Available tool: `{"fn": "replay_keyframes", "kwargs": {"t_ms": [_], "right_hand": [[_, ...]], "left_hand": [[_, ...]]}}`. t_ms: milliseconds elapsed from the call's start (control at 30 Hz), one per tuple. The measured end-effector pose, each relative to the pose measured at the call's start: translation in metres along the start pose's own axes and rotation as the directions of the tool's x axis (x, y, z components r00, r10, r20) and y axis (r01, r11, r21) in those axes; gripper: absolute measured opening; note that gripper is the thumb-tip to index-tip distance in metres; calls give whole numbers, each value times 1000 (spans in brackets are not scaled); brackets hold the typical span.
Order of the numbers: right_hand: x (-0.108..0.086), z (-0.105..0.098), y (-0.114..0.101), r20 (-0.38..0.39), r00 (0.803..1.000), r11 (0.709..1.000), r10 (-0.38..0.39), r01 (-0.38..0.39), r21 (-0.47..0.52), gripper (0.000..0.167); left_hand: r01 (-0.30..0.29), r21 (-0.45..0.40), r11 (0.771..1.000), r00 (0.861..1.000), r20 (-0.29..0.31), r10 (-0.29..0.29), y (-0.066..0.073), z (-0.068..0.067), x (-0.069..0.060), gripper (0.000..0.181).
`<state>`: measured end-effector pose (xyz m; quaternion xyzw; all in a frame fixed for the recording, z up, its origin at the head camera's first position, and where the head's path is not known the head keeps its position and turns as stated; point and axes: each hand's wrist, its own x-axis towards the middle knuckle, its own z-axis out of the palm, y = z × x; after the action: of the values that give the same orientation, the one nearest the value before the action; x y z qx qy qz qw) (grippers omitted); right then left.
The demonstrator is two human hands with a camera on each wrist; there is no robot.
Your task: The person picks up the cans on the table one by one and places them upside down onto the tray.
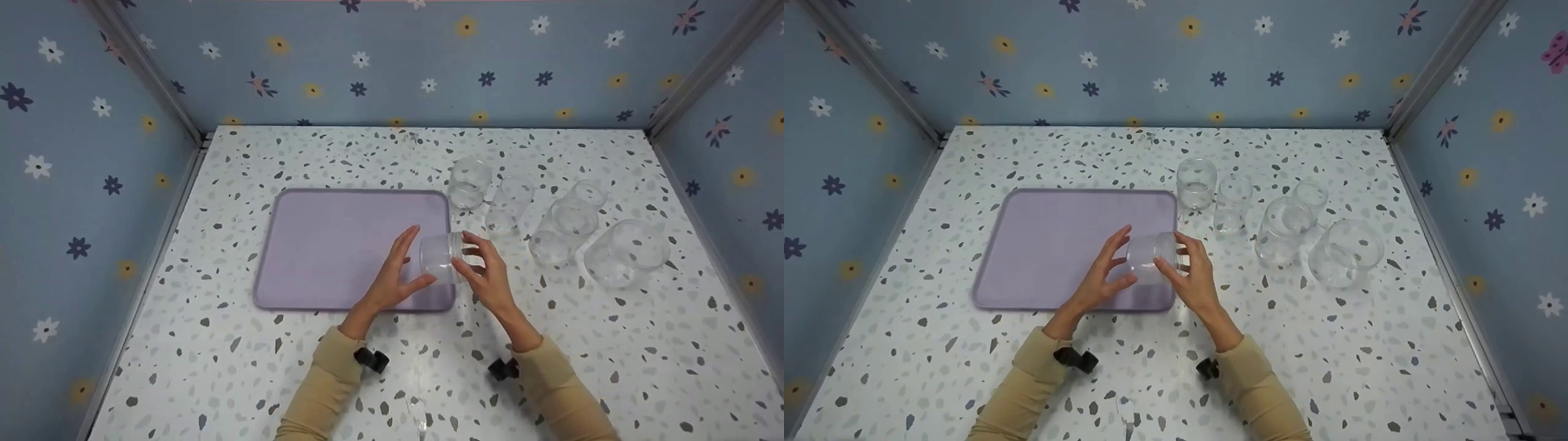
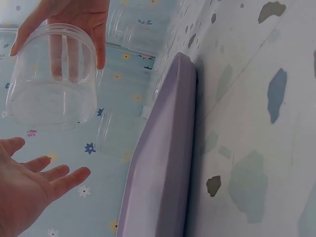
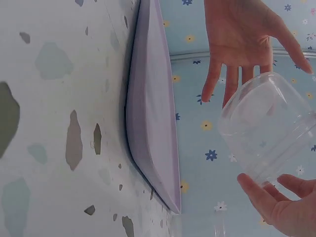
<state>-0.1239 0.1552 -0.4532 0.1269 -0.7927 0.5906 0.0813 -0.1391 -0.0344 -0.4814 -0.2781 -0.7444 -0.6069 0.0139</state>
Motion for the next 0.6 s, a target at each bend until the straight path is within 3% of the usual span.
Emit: {"fn": "replay_keyframes", "kwargs": {"t_ms": [67, 267, 433, 600], "right_hand": [[0, 1, 1, 13, 1000, 1000, 20, -20, 23, 45], [1, 3, 7, 48, 996, 990, 71, -77, 122, 40], [2, 3, 27, 83, 989, 955, 122, -140, 261, 37], [1, 4, 36, 105, 986, 929, 133, -161, 332, 39]], "left_hand": [[10, -30, 1000, 1000, 15, -10, 8, 0, 0, 79], [52, -134, 990, 999, 24, -49, 11, 4, -1, 81], [62, -267, 962, 998, 7, -62, 9, 7, -1, 81], [63, -298, 953, 998, 14, -62, 9, 8, 0, 81]]}}
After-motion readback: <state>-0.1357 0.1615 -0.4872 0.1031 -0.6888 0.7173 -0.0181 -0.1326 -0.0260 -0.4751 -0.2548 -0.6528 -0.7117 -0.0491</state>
